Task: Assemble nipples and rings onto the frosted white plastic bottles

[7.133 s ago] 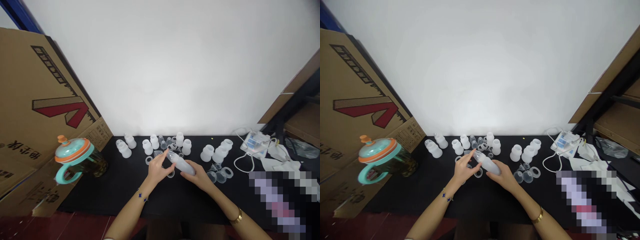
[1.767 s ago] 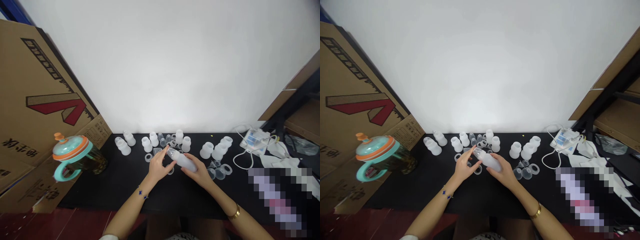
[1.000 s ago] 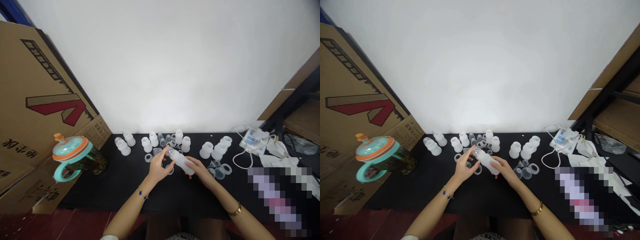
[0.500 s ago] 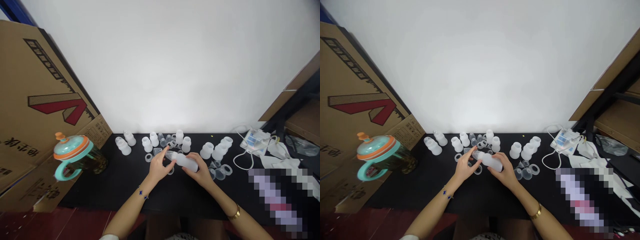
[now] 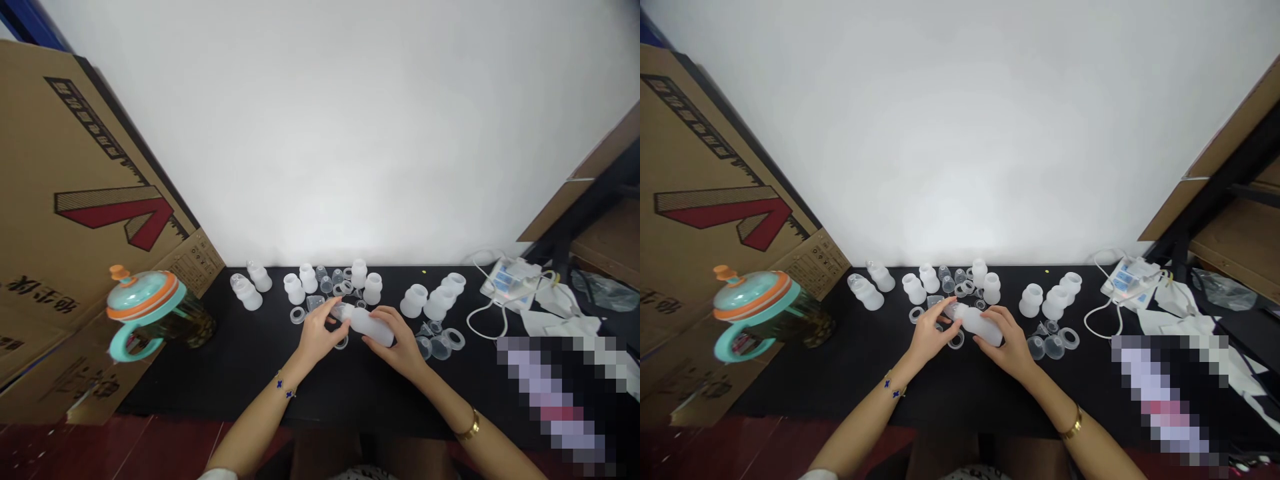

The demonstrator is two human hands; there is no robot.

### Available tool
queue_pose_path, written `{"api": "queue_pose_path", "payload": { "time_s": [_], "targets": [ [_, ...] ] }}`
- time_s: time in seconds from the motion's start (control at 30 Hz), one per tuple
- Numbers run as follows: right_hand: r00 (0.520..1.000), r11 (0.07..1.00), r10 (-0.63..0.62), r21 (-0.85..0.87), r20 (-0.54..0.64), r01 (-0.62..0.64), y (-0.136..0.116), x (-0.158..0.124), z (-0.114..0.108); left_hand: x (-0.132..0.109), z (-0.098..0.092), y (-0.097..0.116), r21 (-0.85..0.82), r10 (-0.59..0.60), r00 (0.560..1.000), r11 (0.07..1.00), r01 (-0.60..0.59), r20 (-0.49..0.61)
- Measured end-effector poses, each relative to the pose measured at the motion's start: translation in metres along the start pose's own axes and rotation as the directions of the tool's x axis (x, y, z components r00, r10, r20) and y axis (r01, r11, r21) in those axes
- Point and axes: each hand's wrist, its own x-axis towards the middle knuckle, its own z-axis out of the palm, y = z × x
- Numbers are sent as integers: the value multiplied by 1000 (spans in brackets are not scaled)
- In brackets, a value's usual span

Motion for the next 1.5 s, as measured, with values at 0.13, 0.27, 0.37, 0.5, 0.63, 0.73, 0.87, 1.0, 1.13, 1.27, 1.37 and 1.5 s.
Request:
{"api": "queue_pose_path", "payload": {
  "time_s": [0.13, 0.27, 0.37, 0.5, 0.63, 0.73, 0.87, 1.0, 1.13, 1.27, 1.37, 1.5],
  "targets": [
    [999, 999, 29, 32, 32, -30, -2, -1, 0, 1, -1, 0, -57, -50, 999, 997, 50, -4],
    [983, 966, 175, 182, 56, -182, 0, 0, -3, 0, -2, 0, -104, -22, 998, 994, 16, -52],
    [922, 855, 344, 347, 178, -386, 1, 3, -5, 0, -3, 3, -131, 52, 994, 989, -65, -94],
    [858, 741, 418, 435, 298, -511, 2, 5, -4, -1, -4, 6, -137, 126, 988, 981, -137, -86],
    [878, 769, 419, 423, 232, -479, 3, 3, -1, -2, -3, 4, -136, 84, 995, 987, -90, -50],
    [916, 826, 374, 397, 148, -401, 3, 1, 1, -1, -2, 1, -109, -8, 999, 994, 3, -41],
    [973, 937, 228, 263, 35, -229, 1, 0, -2, 0, -1, -2, -86, -22, 997, 996, 15, -77],
    [996, 991, 84, 103, -2, -84, -1, 1, -4, -1, -1, -4, -41, -10, 996, 999, 6, -91],
    [999, 997, 35, 67, -18, -34, -1, 0, -3, -1, -2, -5, 17, -20, 995, 1000, 22, -100],
    [999, 998, 21, 59, -24, -20, 1, 0, -2, -1, -1, -5, 18, -22, 995, 1000, 24, -97],
    [999, 998, 36, 53, -4, -36, 1, -1, -1, -1, -1, -4, 31, -46, 994, 998, 50, -96],
    [999, 998, 48, 47, 3, -48, 0, -1, -1, 0, -2, -2, 61, -76, 993, 995, 82, -87]
  ]
}}
